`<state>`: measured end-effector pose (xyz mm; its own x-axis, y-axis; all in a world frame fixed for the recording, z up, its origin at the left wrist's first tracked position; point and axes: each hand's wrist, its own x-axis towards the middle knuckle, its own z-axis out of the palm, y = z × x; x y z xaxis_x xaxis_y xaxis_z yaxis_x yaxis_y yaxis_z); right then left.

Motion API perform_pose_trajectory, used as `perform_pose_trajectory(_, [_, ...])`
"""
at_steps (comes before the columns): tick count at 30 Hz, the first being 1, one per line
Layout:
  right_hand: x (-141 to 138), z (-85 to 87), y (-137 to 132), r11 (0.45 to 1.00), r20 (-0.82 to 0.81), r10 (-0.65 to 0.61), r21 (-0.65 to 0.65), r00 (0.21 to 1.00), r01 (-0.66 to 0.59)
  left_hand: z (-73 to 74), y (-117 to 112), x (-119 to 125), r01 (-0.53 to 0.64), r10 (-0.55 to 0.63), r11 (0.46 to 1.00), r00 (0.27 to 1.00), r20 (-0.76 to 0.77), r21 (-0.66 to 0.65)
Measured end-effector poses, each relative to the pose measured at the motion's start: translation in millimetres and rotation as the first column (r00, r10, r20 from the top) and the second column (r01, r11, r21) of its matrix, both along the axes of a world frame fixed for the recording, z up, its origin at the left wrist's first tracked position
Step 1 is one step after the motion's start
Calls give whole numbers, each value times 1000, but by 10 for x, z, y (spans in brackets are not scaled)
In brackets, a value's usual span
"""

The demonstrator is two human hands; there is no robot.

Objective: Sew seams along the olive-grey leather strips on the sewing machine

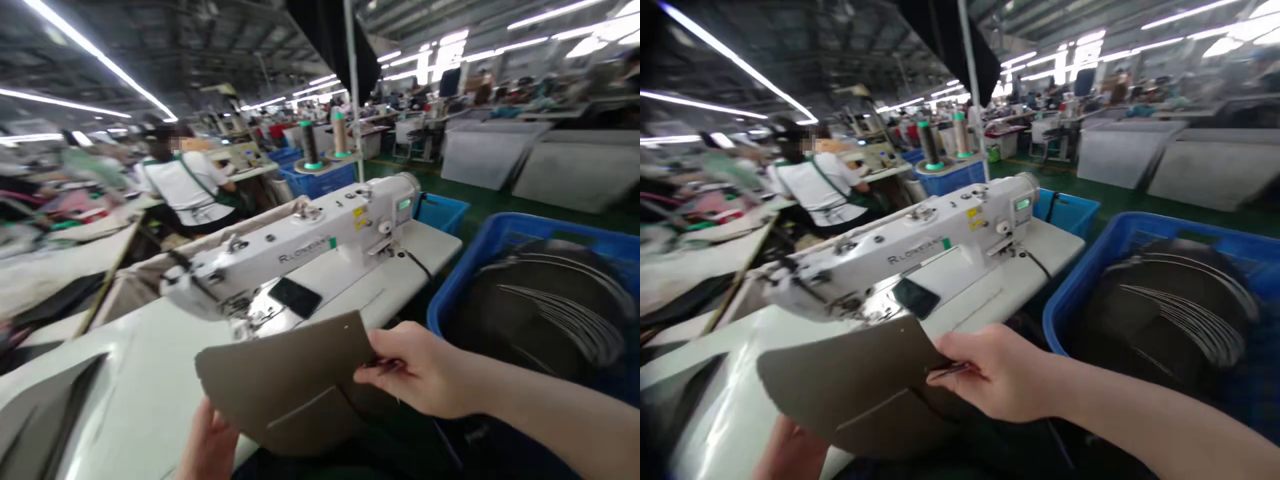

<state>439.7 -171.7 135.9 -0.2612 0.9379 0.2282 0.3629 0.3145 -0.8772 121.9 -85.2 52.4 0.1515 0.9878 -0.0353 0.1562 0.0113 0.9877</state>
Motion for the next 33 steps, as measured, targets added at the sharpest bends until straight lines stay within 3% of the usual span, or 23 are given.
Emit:
perform_pose_trajectory(2, [-458, -211, 250, 996, -21, 64, -53, 998, -65, 98, -111, -196, -29, 41, 996, 989, 141, -88])
perform_pose_trajectory(5, [-1037, -583, 564, 979, -22, 166, -119, 986, -167, 167, -166, -524, -92, 127, 974, 979, 160, -208])
perform_pose_trajectory(8, [-1370, -885, 891, 974, 205, 223, -82, 953, -211, 78, -18, -884, -226, 269, 943, 950, 158, -244])
perform_pose_trajectory(10, [-1480, -1029, 1150, 985, 421, 143, 26, 896, -170, -49, 156, -1090, -258, 294, 942, 942, 160, -213])
perform_pose_trajectory(12, [-1557, -1141, 1425, 986, 548, 49, 108, 835, -129, -196, 345, -1219, -230, 248, 963, 962, 119, -142])
perform_pose_trajectory(15, [-1679, -1272, 1792, 985, 619, 7, 130, 785, -112, -401, 592, -1251, -209, 232, 967, 958, -167, 146])
perform_pose_trajectory(17, [-1755, -1333, 1962, 983, 662, -12, 146, 750, -113, -495, 696, -1210, -75, 244, 924, 872, -425, 376])
perform_pose_trajectory(18, [-1779, -1357, 2019, 981, 680, -16, 151, 733, -119, -520, 727, -1186, 75, 186, 902, 821, -540, 424])
perform_pose_trajectory(20, [-1783, -1393, 2078, 978, 711, -18, 158, 703, -134, -527, 753, -1146, 422, -45, 833, 697, -716, 358])
perform_pose_trajectory(22, [-1726, -1425, 2082, 976, 732, -15, 160, 681, -150, -488, 755, -1112, 639, -244, 738, 554, -796, 218])
perform_pose_trajectory(23, [-1683, -1442, 2073, 973, 740, -14, 164, 673, -160, -462, 758, -1092, 676, -278, 715, 509, -815, 178])
perform_pose_trajectory(25, [-1591, -1479, 2047, 967, 750, -15, 179, 661, -181, -418, 791, -1037, 668, -254, 726, 478, -841, 160])
perform_pose_trajectory(29, [-1497, -1538, 2020, 959, 733, -27, 211, 680, -189, -409, 972, -869, 587, -141, 784, 486, -863, 202])
perform_pose_trajectory(33, [-1509, -1543, 2026, 959, 702, -17, 213, 712, -187, -453, 1148, -726, 561, -97, 791, 508, -856, 244])
